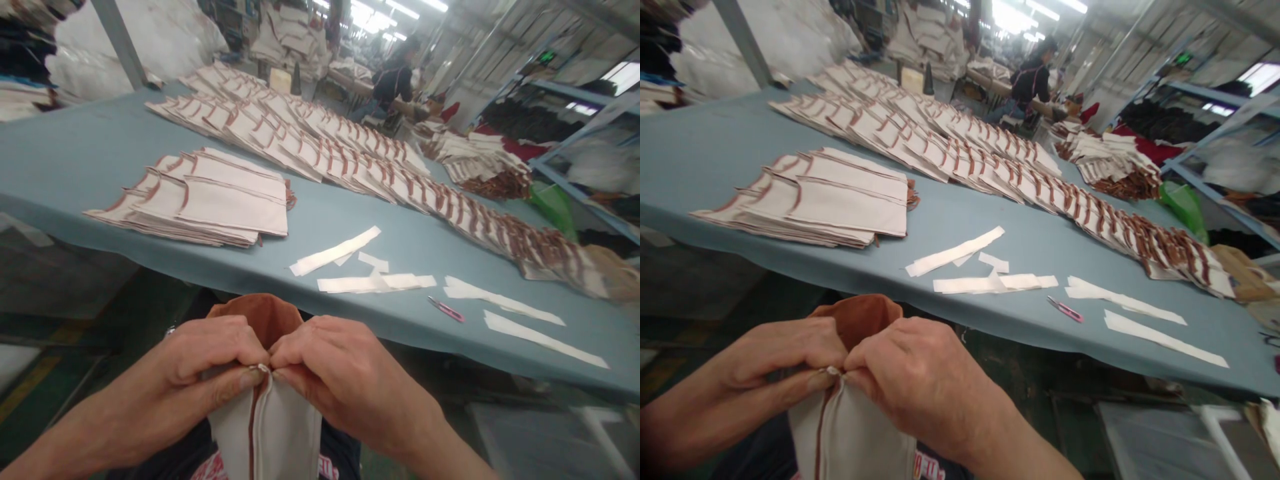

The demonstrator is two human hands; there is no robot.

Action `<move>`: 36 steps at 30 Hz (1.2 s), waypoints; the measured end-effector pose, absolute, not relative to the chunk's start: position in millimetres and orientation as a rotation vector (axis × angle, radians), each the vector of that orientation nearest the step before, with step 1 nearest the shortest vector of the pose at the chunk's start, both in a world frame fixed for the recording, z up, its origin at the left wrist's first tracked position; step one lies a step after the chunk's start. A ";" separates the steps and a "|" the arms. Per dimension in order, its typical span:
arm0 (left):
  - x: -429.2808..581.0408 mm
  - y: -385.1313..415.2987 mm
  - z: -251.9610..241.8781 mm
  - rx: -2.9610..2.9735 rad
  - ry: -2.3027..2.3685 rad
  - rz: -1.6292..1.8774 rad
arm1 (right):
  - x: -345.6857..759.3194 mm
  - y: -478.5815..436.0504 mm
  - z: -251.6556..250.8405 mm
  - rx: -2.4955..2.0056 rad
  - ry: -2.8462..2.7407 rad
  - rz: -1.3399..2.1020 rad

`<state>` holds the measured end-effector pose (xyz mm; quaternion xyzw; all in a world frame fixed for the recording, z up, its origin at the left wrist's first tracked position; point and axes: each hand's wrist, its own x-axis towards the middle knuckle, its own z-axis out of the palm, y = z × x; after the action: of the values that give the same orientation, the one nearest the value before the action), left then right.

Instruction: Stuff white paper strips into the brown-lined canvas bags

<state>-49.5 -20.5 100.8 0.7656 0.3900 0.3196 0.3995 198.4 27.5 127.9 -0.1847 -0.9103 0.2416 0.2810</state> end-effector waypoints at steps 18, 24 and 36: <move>-46.6 -30.3 85.3 1.707 1.149 0.657 | 182.1 29.9 127.2 -0.506 -2.443 0.196; -47.8 -37.8 79.9 1.602 1.122 0.635 | 182.7 31.0 119.3 -0.521 -2.378 0.421; -43.5 -31.2 99.5 1.889 1.236 0.858 | 179.3 36.7 128.7 -0.631 -2.371 0.871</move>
<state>-43.5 -31.2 99.5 0.7310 0.4783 0.3323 0.3556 179.3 36.7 128.7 -0.2338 -0.8779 0.3224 0.2658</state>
